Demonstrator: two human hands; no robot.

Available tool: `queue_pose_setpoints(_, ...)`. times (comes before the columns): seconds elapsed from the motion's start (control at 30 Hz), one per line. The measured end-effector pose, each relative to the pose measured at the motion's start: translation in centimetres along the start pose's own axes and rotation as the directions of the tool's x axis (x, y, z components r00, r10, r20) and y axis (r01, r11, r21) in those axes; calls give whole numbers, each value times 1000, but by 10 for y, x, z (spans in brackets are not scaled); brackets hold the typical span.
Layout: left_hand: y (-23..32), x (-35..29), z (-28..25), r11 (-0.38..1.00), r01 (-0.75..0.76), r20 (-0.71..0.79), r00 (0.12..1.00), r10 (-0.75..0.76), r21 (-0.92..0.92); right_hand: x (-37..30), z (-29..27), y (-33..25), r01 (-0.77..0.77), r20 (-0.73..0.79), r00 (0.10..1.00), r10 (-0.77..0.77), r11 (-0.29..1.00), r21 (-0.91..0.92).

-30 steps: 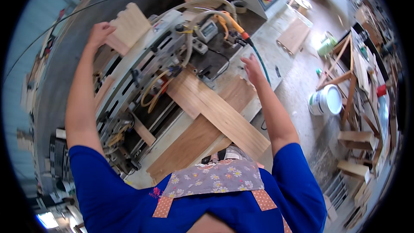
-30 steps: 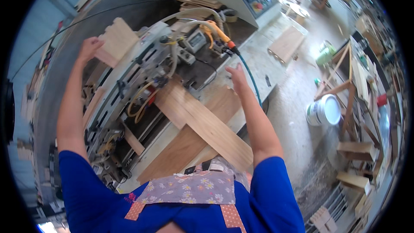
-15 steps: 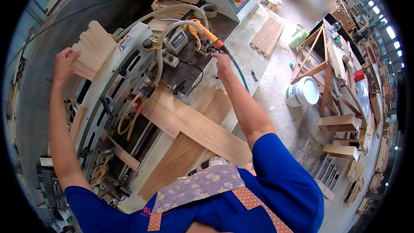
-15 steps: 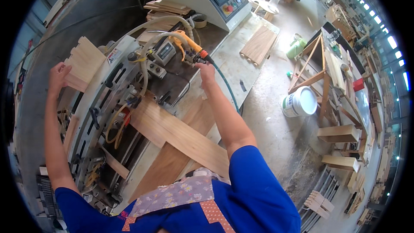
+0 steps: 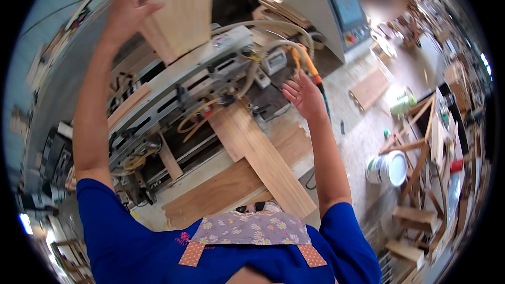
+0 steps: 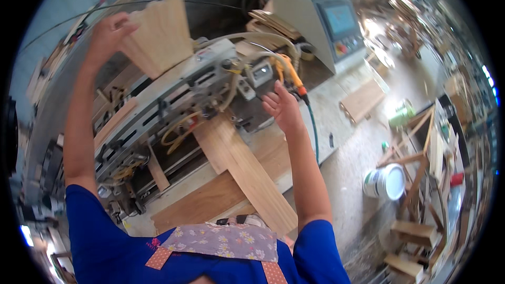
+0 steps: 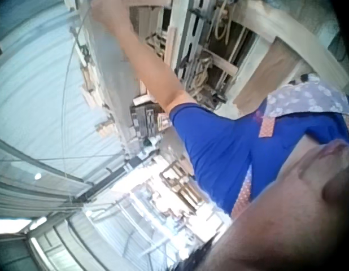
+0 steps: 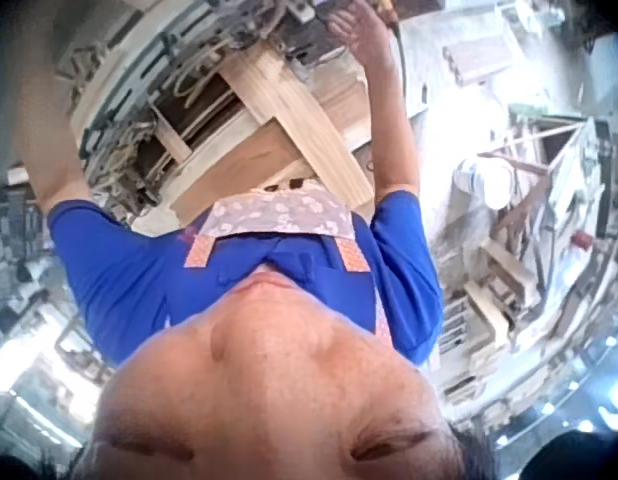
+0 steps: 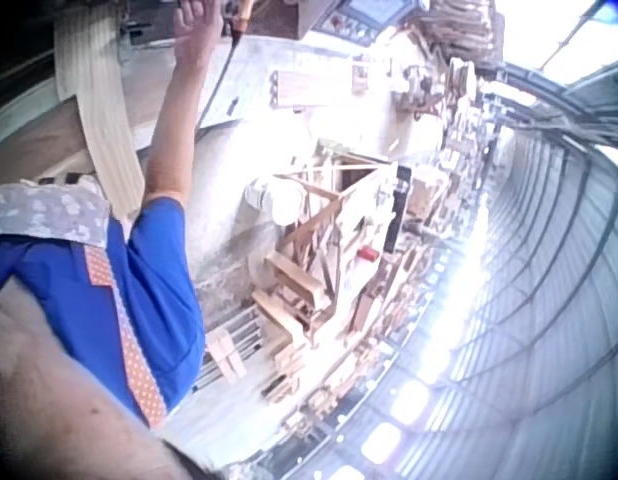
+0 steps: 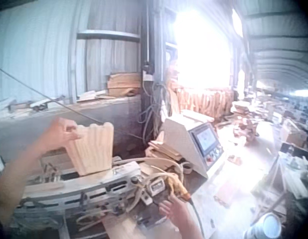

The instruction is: The person processes wooden panels using a industrial machine, stacking them, clearing debris with an air gun, and applying a tool to the edges.

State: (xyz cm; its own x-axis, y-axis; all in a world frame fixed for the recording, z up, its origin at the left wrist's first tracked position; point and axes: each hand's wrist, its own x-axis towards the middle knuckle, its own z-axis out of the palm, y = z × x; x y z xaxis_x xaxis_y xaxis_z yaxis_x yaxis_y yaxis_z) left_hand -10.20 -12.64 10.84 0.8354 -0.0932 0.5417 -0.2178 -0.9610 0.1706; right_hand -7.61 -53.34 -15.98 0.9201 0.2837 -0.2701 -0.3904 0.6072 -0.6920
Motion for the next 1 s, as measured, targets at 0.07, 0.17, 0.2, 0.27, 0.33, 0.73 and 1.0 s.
queue_pose_setpoints(0.07,40,-27,-16,999,-31,-31,999,32,38,-17,56,-2,-70,351,936,31,993,98)
queue_pose_setpoints(0.17,93,-56,-27,949,-288,-109,947,303,131,-31,128,-17,-204,594,801,66,965,167)
queue_pose_setpoints(0.2,104,-65,-27,905,-391,-127,902,414,167,-34,143,-20,-278,701,711,57,938,205)
queue_pose_setpoints(0.27,117,-92,-22,863,-478,-151,852,501,164,-39,160,-20,-303,672,739,53,917,261)
queue_pose_setpoints(0.33,110,-105,-15,846,-506,-227,816,532,167,-43,160,-13,-393,730,682,52,867,306)
queue_pose_setpoints(0.73,-53,-148,73,98,279,53,487,-872,-955,-115,49,26,140,412,892,-189,979,145)
queue_pose_setpoints(1.0,-112,-139,81,-73,198,152,421,-894,-978,-128,15,36,156,467,868,-171,985,71)
